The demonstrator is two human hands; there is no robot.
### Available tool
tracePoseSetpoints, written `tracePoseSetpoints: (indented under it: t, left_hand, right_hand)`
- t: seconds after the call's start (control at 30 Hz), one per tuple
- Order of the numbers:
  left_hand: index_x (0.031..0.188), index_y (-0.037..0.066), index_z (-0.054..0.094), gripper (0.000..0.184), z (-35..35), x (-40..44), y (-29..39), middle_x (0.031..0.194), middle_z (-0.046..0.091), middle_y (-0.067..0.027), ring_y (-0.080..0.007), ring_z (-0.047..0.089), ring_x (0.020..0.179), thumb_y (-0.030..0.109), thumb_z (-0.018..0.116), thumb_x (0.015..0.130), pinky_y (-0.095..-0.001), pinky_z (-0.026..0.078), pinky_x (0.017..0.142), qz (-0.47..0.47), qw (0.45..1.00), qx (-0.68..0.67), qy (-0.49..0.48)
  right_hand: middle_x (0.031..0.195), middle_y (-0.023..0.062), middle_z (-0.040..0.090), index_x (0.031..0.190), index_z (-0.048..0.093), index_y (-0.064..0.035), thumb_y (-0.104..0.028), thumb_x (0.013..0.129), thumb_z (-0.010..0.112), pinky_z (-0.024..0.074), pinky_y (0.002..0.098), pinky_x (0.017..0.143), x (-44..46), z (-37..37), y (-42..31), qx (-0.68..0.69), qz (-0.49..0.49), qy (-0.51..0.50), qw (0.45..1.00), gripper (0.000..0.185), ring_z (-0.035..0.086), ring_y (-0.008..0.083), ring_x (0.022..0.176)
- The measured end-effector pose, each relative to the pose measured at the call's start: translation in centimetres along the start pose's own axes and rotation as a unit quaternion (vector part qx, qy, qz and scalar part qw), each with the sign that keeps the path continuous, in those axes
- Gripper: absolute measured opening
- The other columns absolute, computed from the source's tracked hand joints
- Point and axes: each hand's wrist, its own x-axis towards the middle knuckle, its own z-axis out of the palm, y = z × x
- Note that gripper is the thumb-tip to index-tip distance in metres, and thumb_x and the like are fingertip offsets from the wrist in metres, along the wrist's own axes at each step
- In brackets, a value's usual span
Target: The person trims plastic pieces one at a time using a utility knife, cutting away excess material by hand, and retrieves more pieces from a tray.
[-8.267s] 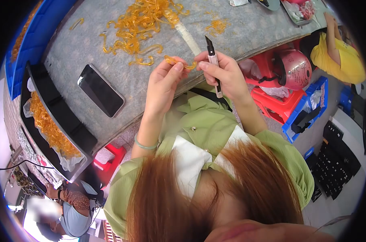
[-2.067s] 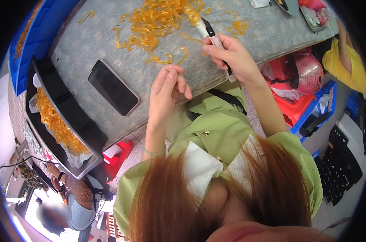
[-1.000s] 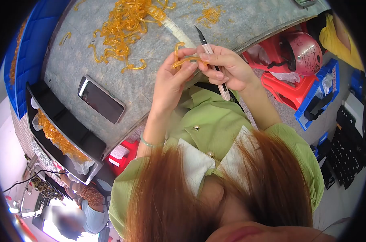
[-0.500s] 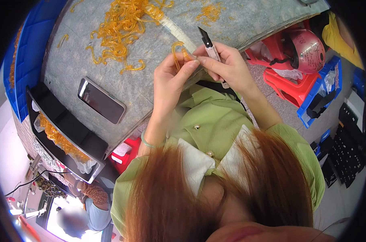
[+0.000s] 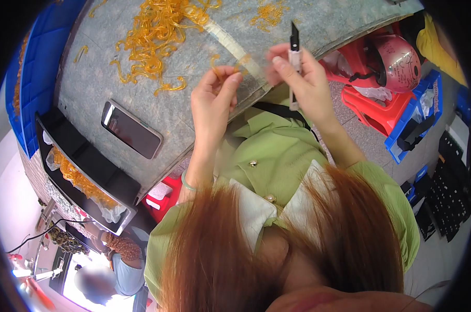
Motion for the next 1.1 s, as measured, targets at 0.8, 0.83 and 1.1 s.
tracePoseSetpoints:
  t: [0.8, 0.83, 1.1]
  left_hand:
    - [0.082, -0.003, 0.058, 0.013, 1.1, 1.1, 1.8, 0.059, 0.053, -0.0135, -0.0260, 0.052, 0.053, 0.010, 0.058, 0.079, -0.0354, 0.042, 0.054, 0.118, 0.917, 0.380, -0.020]
    - [0.082, -0.002, 0.058, 0.013, 1.1, 1.1, 1.8, 0.059, 0.053, -0.0136, -0.0264, 0.052, 0.053, 0.010, 0.058, 0.078, -0.0355, 0.042, 0.054, 0.122, 0.916, 0.381, -0.020]
    - [0.079, -0.002, 0.057, 0.011, 1.1, 1.2, 1.9, 0.059, 0.053, -0.0140, -0.0291, 0.053, 0.054, 0.009, 0.059, 0.078, -0.0372, 0.042, 0.053, 0.140, 0.910, 0.390, -0.027]
  right_hand:
    - [0.082, 0.0089, 0.053, 0.119, 0.055, -0.0123, -0.003, 0.078, 0.054, 0.0490, 0.0381, 0.056, -2.1, -2.2, 0.2, -0.517, -0.196, -0.094, 0.828, 0.042, 0.058, 0.0288, 0.064]
    - [0.082, 0.0089, 0.052, 0.118, 0.056, -0.0118, -0.002, 0.076, 0.054, 0.0501, 0.0382, 0.055, -2.1, -2.2, 0.2, -0.519, -0.205, -0.094, 0.825, 0.043, 0.059, 0.0287, 0.063]
    - [0.082, 0.0078, 0.052, 0.118, 0.056, -0.0122, -0.002, 0.075, 0.054, 0.0507, 0.0370, 0.056, -2.0, -2.0, 0.0, -0.524, -0.210, -0.092, 0.820, 0.044, 0.059, 0.0278, 0.063]
